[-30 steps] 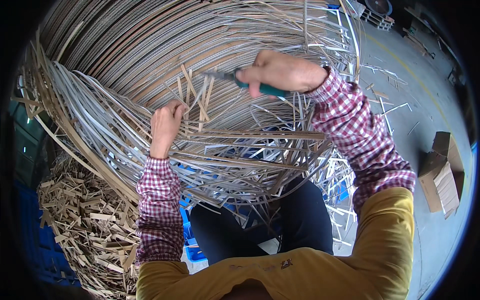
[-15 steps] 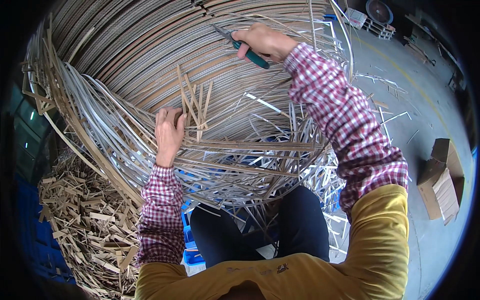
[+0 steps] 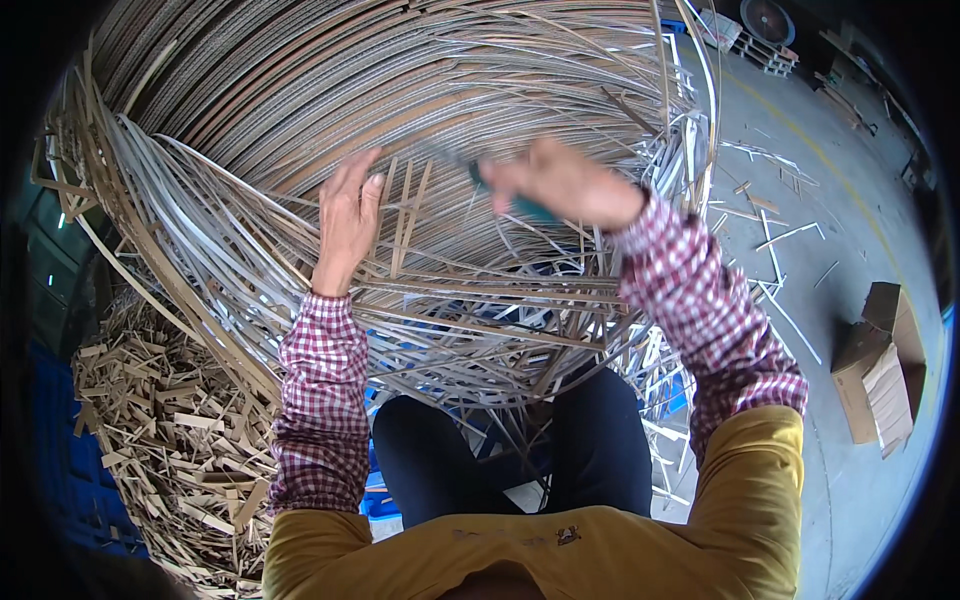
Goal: Trimming thin strips from a stack of material using pliers.
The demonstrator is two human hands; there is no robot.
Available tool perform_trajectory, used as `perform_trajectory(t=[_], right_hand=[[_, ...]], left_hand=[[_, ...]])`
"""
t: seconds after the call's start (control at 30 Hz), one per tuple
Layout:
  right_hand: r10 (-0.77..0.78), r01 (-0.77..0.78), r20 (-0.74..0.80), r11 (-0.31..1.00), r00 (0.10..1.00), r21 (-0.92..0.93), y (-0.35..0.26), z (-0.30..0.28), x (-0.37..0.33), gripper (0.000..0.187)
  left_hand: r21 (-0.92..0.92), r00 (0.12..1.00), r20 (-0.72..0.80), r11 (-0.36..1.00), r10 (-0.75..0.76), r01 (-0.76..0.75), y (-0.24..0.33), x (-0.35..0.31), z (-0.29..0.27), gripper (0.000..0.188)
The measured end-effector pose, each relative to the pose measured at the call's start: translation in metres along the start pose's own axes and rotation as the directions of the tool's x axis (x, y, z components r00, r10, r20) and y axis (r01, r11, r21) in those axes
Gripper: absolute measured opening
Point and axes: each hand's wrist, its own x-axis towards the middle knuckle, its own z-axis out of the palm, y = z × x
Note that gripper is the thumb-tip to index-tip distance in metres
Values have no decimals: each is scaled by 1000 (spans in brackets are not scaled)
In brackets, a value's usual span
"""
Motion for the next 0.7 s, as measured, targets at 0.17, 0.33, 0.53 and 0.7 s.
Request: perform_trajectory(t=[0.17, 0.33, 0.53, 0.7], right_hand=[[48, -68, -287, 996, 957, -58, -23, -48, 65, 51], [167, -116, -290, 976, 942, 186, -24, -30, 91, 54], [124, -134, -200, 990, 972, -33, 26, 47, 0, 49], [-88, 64, 154, 986, 984, 156, -4, 16, -32, 48]], left_hand=[[1, 998, -8, 998, -61, 61, -12, -9, 15, 36], [-14, 998, -7, 998, -59, 59, -7, -9, 6, 37], [76, 846, -408, 936, 342, -342, 33, -5, -28, 35], [-27, 992, 85, 995, 99, -97, 8, -1, 8, 37]])
